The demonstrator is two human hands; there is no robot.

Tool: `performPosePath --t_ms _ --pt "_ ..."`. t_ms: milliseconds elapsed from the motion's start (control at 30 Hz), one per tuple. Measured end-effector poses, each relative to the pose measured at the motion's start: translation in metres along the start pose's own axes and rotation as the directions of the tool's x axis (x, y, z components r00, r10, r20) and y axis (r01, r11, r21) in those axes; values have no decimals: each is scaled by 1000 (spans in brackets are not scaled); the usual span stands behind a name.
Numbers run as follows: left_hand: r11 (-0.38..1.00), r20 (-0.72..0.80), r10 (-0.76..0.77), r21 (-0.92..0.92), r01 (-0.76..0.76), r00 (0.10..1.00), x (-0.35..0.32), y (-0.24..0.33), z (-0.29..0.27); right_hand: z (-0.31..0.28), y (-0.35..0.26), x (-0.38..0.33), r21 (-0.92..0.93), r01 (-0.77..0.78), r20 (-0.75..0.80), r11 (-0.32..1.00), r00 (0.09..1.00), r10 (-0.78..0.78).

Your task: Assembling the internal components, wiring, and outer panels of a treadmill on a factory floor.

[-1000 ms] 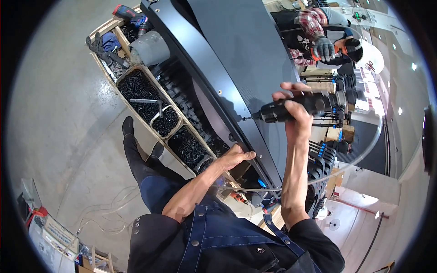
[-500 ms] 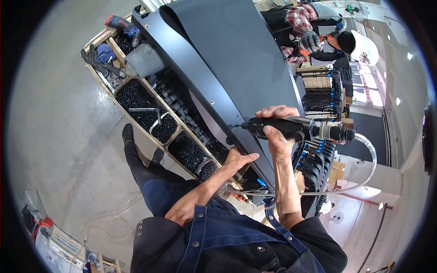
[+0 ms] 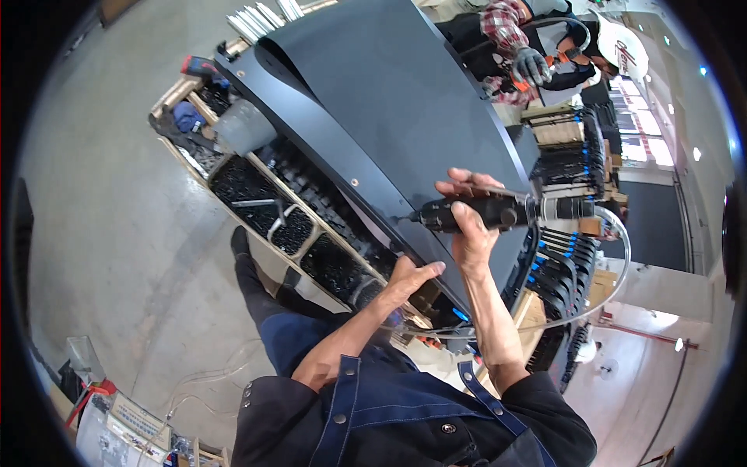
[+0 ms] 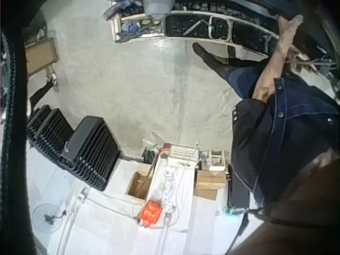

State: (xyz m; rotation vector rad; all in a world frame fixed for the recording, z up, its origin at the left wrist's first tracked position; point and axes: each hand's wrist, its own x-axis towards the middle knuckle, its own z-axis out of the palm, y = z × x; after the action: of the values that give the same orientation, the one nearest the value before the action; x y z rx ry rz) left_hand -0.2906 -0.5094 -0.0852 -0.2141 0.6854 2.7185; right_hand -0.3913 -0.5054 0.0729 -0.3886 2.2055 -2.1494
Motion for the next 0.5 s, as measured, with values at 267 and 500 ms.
performPosePath --t_ms 267,500 --pt "957 -343 241 241 -163 908 4 146 -93 -8 -4 -2 -27 9 -56 1000 998 -11" --pt "899 -415 202 -281 -336 887 62 259 -138 28 -4 -14 -105 91 -121 990 987 -104"
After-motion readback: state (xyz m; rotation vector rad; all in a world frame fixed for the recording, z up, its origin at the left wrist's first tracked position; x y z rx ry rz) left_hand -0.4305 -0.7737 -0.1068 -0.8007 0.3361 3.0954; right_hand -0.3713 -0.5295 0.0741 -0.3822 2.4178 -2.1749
